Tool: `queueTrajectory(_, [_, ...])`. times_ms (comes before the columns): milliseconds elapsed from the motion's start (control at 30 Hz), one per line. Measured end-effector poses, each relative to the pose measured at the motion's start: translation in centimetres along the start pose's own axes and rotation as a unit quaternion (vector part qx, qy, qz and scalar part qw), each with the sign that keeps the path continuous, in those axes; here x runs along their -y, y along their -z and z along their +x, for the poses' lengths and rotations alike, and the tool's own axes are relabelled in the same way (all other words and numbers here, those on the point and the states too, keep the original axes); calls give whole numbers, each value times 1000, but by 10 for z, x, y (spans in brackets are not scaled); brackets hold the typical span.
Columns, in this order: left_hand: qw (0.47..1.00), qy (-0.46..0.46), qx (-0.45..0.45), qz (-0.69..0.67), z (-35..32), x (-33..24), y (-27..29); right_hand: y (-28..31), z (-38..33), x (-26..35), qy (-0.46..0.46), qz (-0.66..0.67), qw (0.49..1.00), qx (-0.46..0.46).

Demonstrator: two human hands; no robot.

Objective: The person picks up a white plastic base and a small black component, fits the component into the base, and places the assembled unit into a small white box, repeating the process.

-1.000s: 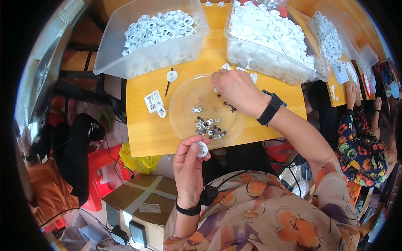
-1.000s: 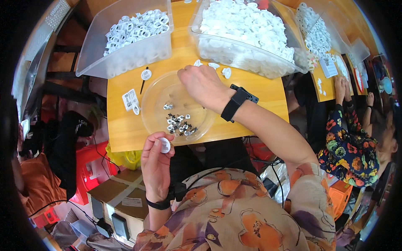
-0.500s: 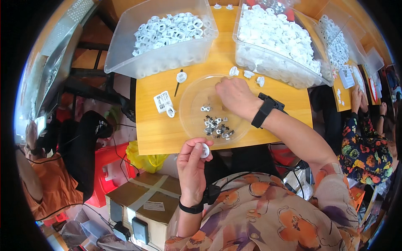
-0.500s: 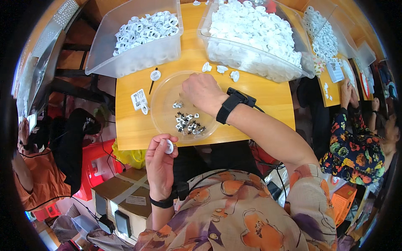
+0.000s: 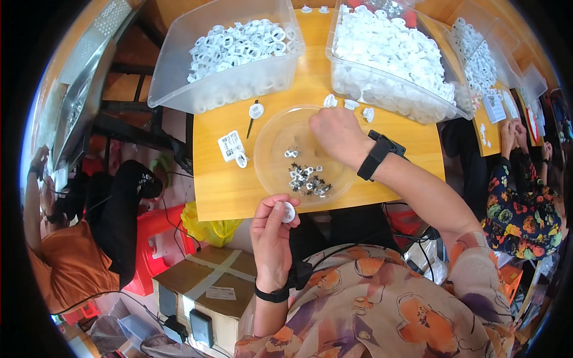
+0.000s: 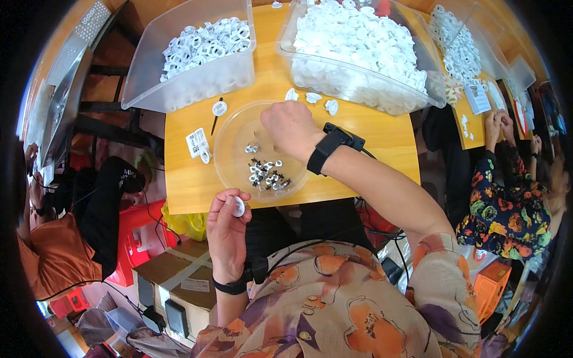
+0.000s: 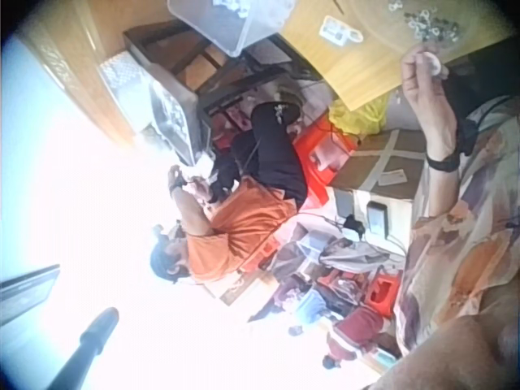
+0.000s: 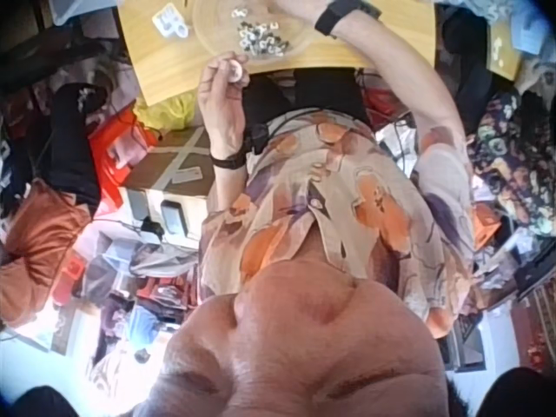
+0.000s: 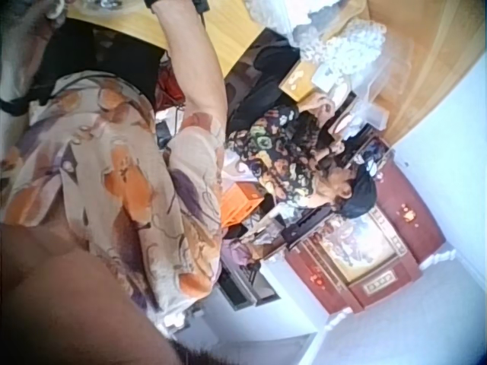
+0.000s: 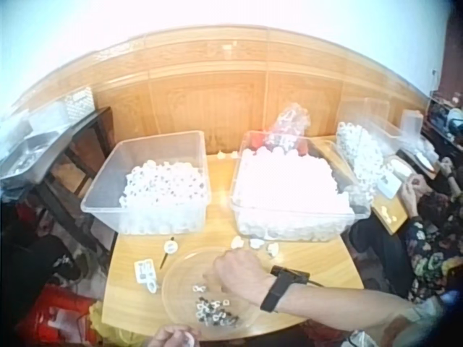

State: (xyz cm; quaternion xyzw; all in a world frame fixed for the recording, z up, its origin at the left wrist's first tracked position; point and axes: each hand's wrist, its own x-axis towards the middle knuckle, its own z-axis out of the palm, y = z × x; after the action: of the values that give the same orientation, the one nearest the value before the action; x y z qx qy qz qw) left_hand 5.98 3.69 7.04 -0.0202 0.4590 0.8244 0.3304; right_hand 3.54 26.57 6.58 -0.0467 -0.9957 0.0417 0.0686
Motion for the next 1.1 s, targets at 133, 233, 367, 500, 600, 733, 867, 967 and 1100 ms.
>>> queueTrajectory(133, [1000, 6, -23, 15, -1, -1, -2, -7, 4, 2, -20, -14, 1000, 9])
queueTrajectory(233, [1000, 7, -27, 13, -2, -1, 0, -7, 5, 2, -13, -21, 999, 26])
queueTrajectory(367, [1000, -4, -24, 16, -3, 1, -1, -6, 1, 4, 8, -24, 1000, -2])
queueTrajectory(500, [1000, -7, -15, 20, -7, 1, -5, 7, -4, 7, -6, -3, 1000, -15])
queueTrajectory(600, [1000, 7, 9, 20, -9, 2, -10, 24, -18, 9, 8, 122, 992, -40])
queueTrajectory(733, [1000, 3, 14, 23, -8, 8, -13, 49, -43, 25, 25, 364, 931, -11])
queueTrajectory(867, [1000, 1, 8, 27, -7, 10, -24, 66, -67, 35, -22, 485, 874, 30])
queueTrajectory(967, [998, 14, 36, 43, -12, 11, -28, 66, -81, 36, -13, 497, 867, 20])
queueTrajectory(1100, [998, 21, 43, 43, -12, 17, -34, 60, -90, 33, -3, 515, 857, 4])
